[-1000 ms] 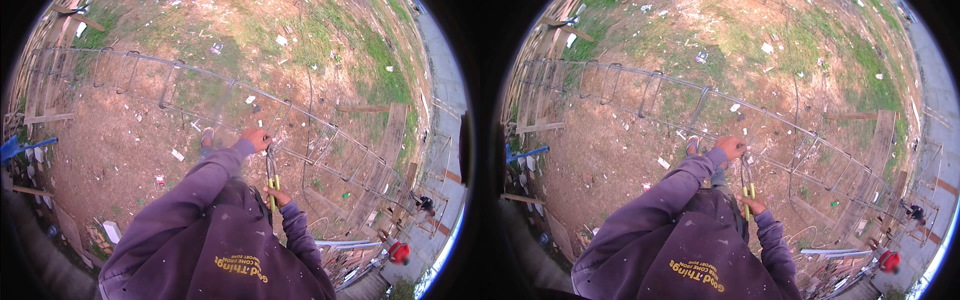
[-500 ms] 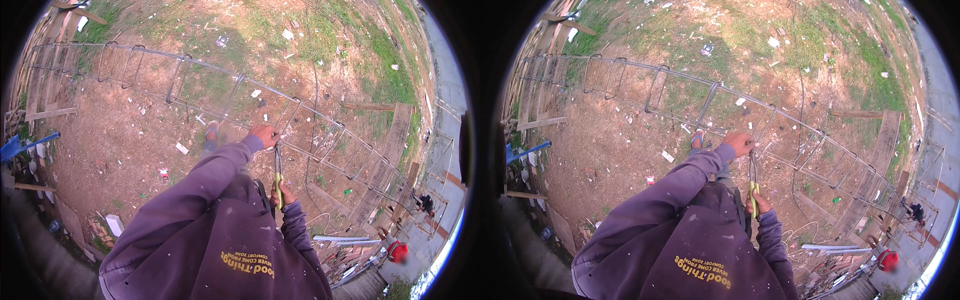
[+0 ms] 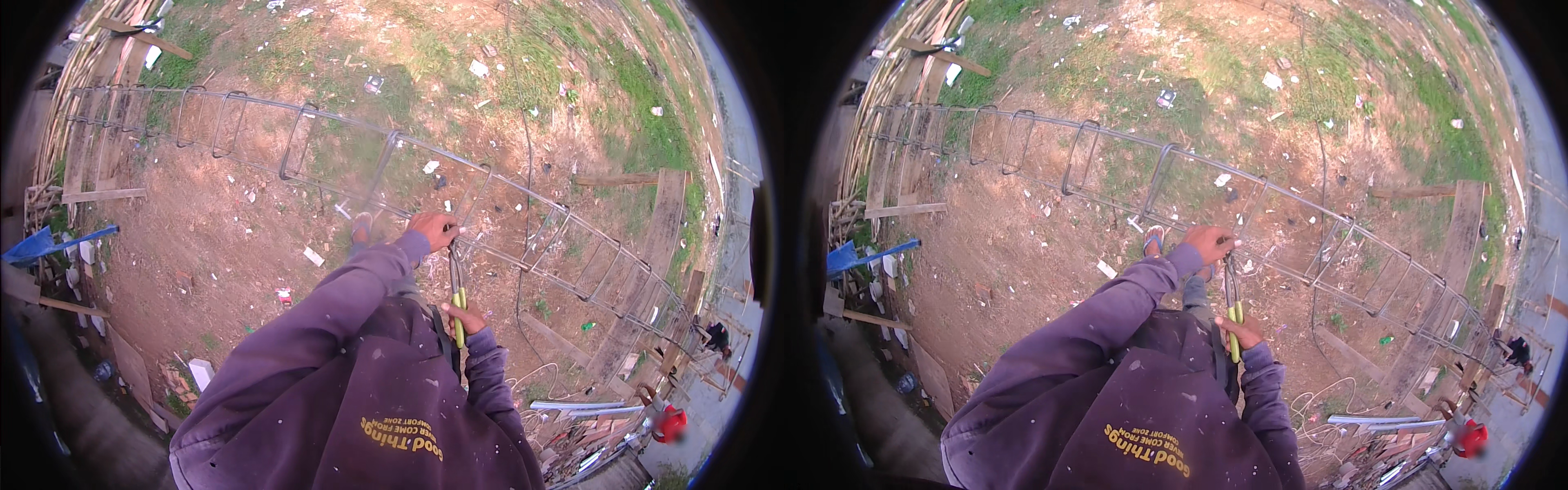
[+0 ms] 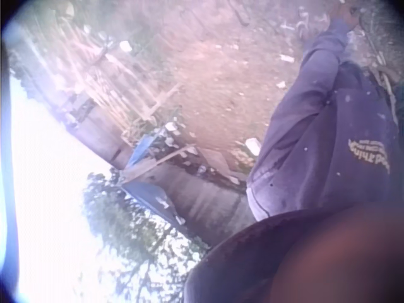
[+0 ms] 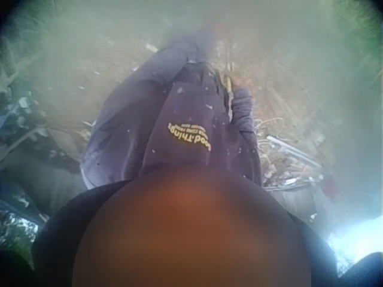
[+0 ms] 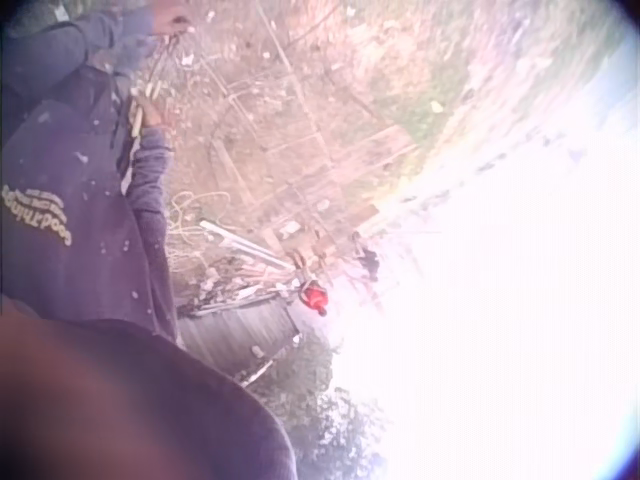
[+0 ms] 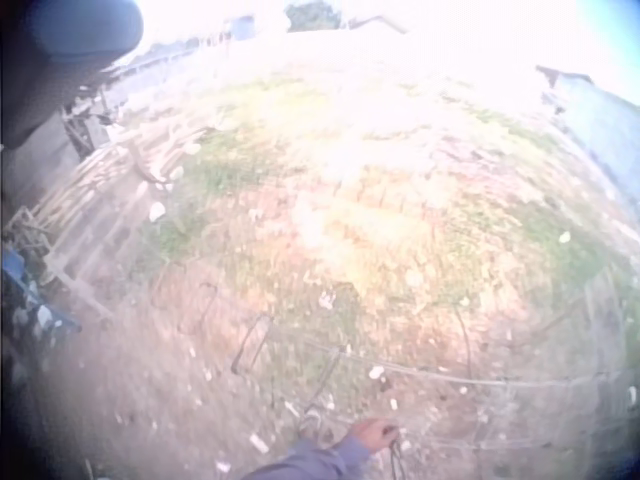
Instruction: The person uses pliers to bend and twist wire ties around intersecting rebar rods, securing a rectangular rebar cage on the ground. The person repeatedly positions the cage, ties joints, and adjusts the structure while other workers are visible in the background.
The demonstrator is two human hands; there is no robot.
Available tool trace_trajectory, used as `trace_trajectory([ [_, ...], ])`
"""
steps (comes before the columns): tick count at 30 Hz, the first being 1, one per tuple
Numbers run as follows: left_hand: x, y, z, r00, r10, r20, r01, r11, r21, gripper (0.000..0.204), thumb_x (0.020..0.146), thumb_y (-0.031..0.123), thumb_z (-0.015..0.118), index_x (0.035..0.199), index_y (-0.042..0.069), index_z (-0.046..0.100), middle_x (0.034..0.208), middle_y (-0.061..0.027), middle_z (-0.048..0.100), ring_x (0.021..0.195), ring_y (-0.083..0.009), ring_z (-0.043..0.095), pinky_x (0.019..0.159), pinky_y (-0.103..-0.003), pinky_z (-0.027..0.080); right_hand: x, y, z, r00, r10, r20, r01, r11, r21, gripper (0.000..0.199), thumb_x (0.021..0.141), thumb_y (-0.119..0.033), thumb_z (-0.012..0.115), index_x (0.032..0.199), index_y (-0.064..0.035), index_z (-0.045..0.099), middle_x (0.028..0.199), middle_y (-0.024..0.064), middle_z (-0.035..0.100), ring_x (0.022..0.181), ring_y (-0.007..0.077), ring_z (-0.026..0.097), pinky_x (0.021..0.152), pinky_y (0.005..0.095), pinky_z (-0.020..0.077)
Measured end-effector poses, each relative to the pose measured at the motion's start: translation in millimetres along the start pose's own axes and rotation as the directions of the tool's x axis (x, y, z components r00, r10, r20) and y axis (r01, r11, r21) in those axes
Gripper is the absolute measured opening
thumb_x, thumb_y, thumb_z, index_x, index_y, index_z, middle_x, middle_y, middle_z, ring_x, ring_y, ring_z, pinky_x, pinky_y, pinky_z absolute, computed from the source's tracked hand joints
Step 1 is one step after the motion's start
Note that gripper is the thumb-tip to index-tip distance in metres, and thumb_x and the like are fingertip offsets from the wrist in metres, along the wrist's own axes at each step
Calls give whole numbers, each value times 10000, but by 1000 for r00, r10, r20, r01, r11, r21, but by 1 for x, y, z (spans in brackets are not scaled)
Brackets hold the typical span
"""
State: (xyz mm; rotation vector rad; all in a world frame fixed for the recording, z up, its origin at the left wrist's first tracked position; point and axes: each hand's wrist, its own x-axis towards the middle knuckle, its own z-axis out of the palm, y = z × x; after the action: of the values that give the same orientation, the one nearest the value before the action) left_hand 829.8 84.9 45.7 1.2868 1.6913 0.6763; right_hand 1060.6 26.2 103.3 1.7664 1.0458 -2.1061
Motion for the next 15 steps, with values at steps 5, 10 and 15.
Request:
trace_trajectory([
  [5, -2, 3, 0, 999, 9, -46, -7, 999, 50, 396, 831, 494, 592, 821, 106, 668, 675, -107, 625, 678, -326, 616, 638, -436, 457, 22, 26, -8, 942, -316, 113, 288, 934, 212, 346, 799, -118, 568, 1119, 13, 555, 810, 50, 610, 655, 138, 579, 612, 267, 477],
  [10, -6, 12, 4, 998, -13, -65, 14, 1000, 6, 468, 847, 500, 592, 760, 43, 646, 609, -107, 600, 576, -260, 590, 587, -393, 444, 13, 32, -46, 859, -401, 318, 317, 905, 284, 465, 843, -99, 518, 1283, 47, 485, 1012, 116, 658, 885, 216, 643, 816, 329, 497],
  [15, -7, 15, 12, 988, 24, -151, -25, 1000, -7, 481, 852, 476, 599, 727, 13, 634, 574, -100, 589, 537, -220, 558, 574, -368, 440, -23, 24, -76, 732, -627, 269, 419, 724, 548, 607, 851, -79, 535, 1405, 54, 324, 1413, 208, 404, 1240, 310, 473, 1030, 426, 383],
])
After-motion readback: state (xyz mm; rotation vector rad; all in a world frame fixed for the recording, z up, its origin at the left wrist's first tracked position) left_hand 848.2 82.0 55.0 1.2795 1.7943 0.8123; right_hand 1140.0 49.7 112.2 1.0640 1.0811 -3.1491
